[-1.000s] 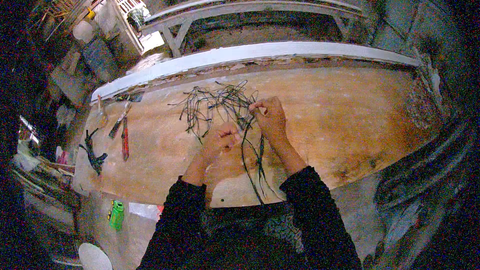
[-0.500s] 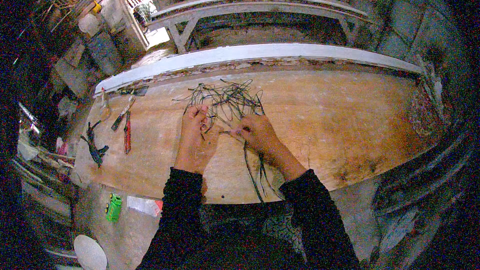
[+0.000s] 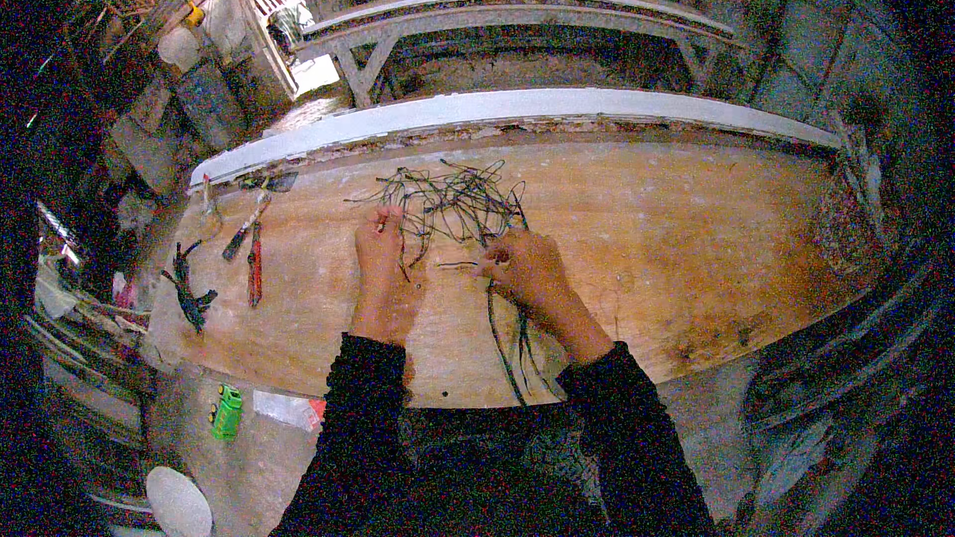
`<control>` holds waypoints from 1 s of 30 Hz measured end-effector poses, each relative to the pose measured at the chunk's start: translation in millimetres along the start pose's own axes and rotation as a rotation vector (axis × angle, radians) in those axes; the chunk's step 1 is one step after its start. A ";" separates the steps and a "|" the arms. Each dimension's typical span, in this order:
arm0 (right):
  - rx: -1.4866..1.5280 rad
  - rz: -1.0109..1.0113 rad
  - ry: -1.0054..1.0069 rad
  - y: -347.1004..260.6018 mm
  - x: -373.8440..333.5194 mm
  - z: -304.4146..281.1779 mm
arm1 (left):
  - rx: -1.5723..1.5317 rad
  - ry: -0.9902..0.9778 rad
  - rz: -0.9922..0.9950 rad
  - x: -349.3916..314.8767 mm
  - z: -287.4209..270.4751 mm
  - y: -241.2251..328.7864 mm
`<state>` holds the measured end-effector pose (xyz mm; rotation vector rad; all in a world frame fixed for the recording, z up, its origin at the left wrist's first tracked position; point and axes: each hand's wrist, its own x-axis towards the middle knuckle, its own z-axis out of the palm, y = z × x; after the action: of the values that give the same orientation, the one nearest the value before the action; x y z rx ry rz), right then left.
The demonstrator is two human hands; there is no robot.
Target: The person separates a tangled bundle of black wires on a wooden workbench. They pull individual wires apart by hand, untangling them and laying them out on the table surface.
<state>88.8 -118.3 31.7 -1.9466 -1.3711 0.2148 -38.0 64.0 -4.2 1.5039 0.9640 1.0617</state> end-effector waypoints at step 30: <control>1.190 0.453 -0.191 -16.8 0.2 -3.8 | 0.198 -0.205 0.546 -48.1 10.7 50.8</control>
<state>78.3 -117.2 45.4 -1.1544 -0.5752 1.1545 -39.2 7.1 37.9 2.0668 0.5328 1.1785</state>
